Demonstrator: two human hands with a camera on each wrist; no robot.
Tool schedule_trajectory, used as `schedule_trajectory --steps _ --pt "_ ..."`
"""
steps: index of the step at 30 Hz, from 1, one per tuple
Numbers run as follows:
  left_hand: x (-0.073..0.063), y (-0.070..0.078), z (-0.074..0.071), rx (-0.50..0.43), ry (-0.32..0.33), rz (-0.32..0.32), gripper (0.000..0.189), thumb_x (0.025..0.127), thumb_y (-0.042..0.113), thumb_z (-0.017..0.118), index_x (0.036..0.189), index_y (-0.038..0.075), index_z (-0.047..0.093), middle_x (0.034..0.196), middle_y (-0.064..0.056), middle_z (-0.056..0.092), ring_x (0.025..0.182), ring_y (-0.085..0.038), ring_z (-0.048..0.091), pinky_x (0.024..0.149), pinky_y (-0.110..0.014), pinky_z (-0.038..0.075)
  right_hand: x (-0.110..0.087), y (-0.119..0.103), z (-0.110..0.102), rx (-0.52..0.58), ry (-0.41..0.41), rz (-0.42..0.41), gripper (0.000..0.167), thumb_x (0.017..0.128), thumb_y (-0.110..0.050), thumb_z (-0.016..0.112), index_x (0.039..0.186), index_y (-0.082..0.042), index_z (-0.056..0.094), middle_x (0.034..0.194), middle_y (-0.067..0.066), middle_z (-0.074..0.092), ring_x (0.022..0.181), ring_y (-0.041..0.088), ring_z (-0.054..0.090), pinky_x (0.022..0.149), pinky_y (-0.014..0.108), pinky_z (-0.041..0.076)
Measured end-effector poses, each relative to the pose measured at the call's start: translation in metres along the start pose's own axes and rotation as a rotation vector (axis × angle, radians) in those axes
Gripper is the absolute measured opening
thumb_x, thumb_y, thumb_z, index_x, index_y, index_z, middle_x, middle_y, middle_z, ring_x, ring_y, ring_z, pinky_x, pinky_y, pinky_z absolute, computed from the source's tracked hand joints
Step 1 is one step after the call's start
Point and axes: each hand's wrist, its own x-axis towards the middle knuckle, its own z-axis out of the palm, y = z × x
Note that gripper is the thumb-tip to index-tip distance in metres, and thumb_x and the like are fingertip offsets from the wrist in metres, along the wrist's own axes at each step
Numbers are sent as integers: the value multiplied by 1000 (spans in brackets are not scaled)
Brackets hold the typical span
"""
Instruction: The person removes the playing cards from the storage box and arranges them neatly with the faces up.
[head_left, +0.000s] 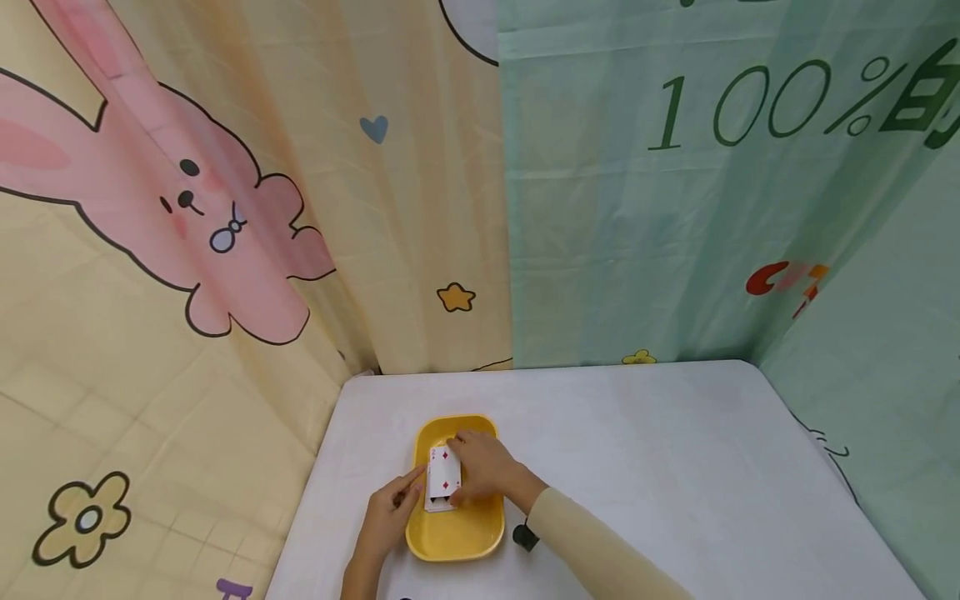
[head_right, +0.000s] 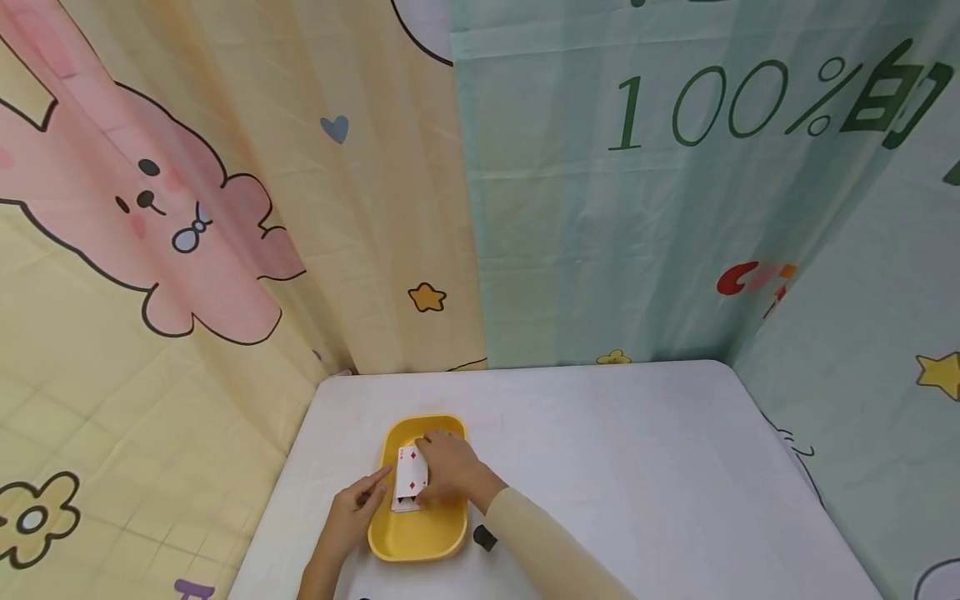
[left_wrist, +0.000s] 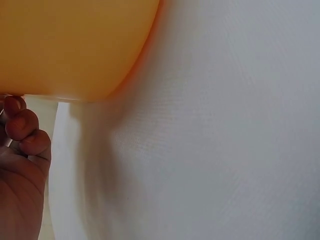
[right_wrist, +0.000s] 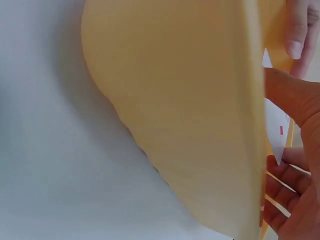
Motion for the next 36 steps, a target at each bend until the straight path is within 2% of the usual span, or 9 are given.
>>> schedule_trajectory --steps 4,8,18,23,28,36 --pt "0 2 0 18 -11 -6 33 99 17 70 132 18 72 75 5 51 65 -4 45 57 -19 41 -7 10 -7 11 53 -34 100 73 -64 85 153 -15 48 151 3 53 137 21 51 117 40 42" --pt "0 3 -1 32 -8 -14 33 98 17 71 132 19 72 76 6 52 66 -5 46 58 -19 41 -16 23 -17 23 106 -41 92 73 -62 86 146 -17 54 146 1 57 132 21 54 114 40 44" --pt "2 1 1 31 0 -31 33 99 20 70 132 20 72 75 5 51 66 -5 45 57 -19 40 -38 58 -42 137 154 57 90 70 -57 90 145 -20 57 142 1 57 126 22 53 112 45 45" --pt "2 3 0 26 -8 -44 34 99 22 70 133 20 72 76 4 50 66 -5 45 57 -19 39 -47 79 -43 132 179 81 90 69 -56 91 145 -23 58 139 1 58 122 21 53 107 44 48" --pt "2 5 0 27 -7 -44 34 99 21 70 132 18 72 76 4 50 66 -6 45 57 -19 39 -56 99 -42 138 199 107 90 70 -54 91 144 -18 58 142 4 58 128 25 54 110 50 46" --pt "1 7 0 32 -4 -50 33 99 20 70 132 20 72 76 4 50 66 -7 46 56 -20 40 -67 126 -29 139 163 196 86 68 -50 94 140 -16 61 139 5 60 126 28 55 111 51 45"
